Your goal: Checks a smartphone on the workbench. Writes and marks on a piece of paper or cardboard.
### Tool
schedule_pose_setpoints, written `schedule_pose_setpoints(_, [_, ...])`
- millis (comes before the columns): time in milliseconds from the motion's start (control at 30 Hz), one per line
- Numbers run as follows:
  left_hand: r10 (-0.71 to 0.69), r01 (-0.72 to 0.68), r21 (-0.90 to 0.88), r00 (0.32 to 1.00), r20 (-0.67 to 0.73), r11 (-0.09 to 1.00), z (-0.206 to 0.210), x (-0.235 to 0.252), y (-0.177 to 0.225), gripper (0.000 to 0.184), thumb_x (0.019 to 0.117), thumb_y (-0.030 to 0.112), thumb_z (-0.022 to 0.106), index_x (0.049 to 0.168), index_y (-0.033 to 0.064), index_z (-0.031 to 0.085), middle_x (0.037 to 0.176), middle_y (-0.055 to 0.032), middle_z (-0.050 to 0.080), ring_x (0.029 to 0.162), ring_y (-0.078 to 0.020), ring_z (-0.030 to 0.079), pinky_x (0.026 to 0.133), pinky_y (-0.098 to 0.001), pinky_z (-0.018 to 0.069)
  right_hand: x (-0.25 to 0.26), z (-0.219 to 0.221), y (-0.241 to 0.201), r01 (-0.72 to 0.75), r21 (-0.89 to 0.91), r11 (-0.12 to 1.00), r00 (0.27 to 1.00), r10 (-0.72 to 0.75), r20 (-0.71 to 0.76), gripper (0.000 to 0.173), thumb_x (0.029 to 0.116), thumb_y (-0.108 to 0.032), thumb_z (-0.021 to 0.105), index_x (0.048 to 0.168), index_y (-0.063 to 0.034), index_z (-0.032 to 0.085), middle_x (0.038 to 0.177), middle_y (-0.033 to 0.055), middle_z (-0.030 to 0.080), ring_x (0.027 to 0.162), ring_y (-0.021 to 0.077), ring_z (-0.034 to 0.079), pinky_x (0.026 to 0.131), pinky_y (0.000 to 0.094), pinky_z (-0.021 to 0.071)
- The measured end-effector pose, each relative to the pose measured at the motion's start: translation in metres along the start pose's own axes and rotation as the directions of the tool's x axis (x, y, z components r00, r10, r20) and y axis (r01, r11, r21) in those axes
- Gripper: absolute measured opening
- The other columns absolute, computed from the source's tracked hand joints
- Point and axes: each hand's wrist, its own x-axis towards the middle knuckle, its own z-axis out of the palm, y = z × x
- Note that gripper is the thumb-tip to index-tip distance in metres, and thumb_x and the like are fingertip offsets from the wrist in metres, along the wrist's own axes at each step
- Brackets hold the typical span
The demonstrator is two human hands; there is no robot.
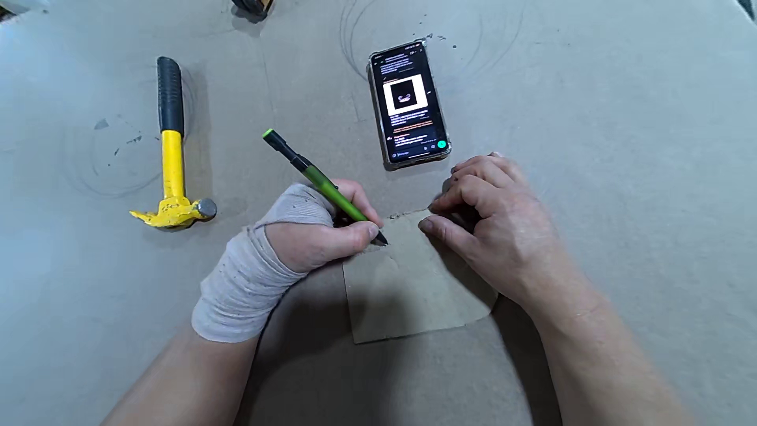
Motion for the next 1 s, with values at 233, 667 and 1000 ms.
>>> schedule_pose_setpoints(233, [0.057,-0.062,0.12,0.997,0.048,0.991,0.01,0.017,-0.003,0.002,0.0812,0.017,0.066,0.081,0.0151,0.066,0.076,0.002,0.067,0.056,-0.0053,0.058,0.046,-0.0203,0.0452,-0.001,-0.003,0.002,0.0,0.027,1.0,1.0,0.0,0.012,0.01,0.0912,-0.031,0.075,0.09,-0.0209,0.075,0.109,-0.0039,0.069,0.13,0.0162,0.056,0.125,0.0433,0.0326])
schedule_pose_setpoints(667, [0.116,-0.122,0.098,0.991,0.065,0.988,0.011,0.018,-0.007,0.004,0.0841,0.016,0.069,0.084,0.0124,0.068,0.076,0.001,0.069,0.06,-0.0051,0.061,0.051,-0.0194,0.0487,-0.001,-0.003,0.002,0.001,0.015,1.0,1.0,-0.001,0.03,0.011,0.0916,-0.031,0.074,0.09,-0.0201,0.074,0.109,-0.0028,0.068,0.131,0.0194,0.055,0.125,0.0443,0.0311])
schedule_pose_setpoints(1000, [0.102,-0.109,0.072,0.99,0.093,0.991,0.011,0.02,-0.007,0.005,0.0857,0.016,0.071,0.089,0.0116,0.07,0.078,0.0004,0.07,0.061,-0.0057,0.062,0.052,-0.0194,0.0503,0.0,-0.004,0.002,0.0,0.007,1.0,0.999,0.0,0.034,0.011,0.0912,-0.03,0.074,0.09,-0.0194,0.074,0.108,-0.003,0.068,0.131,0.0192,0.055,0.125,0.0443,0.0312])
